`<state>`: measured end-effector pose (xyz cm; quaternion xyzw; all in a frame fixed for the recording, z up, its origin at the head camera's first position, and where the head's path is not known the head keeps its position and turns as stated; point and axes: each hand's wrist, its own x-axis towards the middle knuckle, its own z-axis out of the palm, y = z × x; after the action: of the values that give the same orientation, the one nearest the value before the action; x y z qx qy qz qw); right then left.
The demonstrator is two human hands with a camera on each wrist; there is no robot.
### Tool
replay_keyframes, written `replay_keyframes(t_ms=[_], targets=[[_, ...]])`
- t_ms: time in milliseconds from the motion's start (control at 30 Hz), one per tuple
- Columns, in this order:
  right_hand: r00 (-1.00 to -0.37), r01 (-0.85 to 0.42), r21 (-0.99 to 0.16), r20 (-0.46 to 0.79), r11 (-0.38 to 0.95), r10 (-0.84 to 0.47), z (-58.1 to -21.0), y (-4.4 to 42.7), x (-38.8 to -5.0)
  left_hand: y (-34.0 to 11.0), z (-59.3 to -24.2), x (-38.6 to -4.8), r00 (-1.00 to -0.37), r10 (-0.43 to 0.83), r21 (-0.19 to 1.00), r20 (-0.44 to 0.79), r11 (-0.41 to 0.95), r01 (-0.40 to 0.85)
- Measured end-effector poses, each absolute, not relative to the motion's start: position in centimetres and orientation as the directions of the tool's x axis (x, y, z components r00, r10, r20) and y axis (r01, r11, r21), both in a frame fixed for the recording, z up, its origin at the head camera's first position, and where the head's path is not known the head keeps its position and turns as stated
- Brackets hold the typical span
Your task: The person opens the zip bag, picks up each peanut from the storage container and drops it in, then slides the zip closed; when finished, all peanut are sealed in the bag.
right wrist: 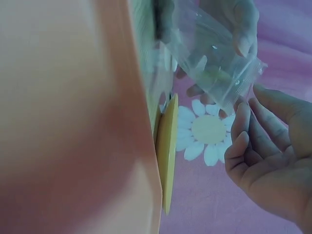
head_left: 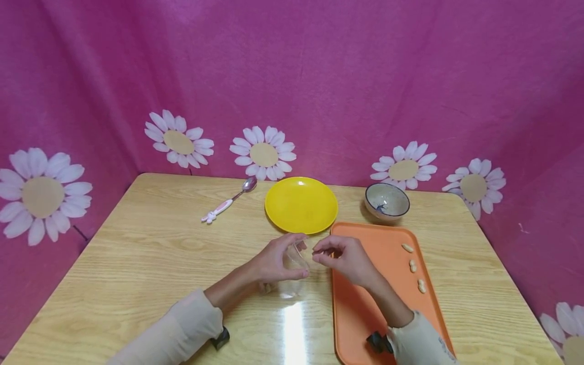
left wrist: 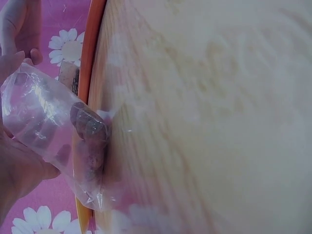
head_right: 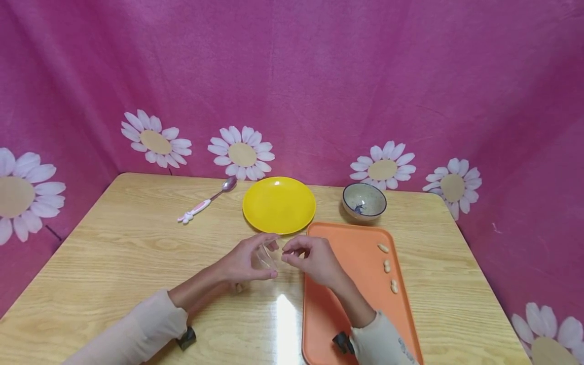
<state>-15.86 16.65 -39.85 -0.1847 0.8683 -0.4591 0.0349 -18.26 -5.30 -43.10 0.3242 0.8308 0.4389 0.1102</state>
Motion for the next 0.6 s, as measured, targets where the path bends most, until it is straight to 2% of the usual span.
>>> replay_keyframes(t_ms=[233, 600], targets=[[-0.933, -0.305, -0.777, 0.127, 0.551, -0.338, -39.2, 18.7, -16.0, -5.3, -43.2, -18.1, -0.778, 0.623, 0.806, 0.086, 0.415, 0.421], [-0.960, -0.270, -0.630, 0.115, 0.729, -0.256, -39.9, 26.2, -17.9, -5.3, -43.0, -18.1, -0.780, 0.622, 0.799, 0.076, 0.430, 0.420]])
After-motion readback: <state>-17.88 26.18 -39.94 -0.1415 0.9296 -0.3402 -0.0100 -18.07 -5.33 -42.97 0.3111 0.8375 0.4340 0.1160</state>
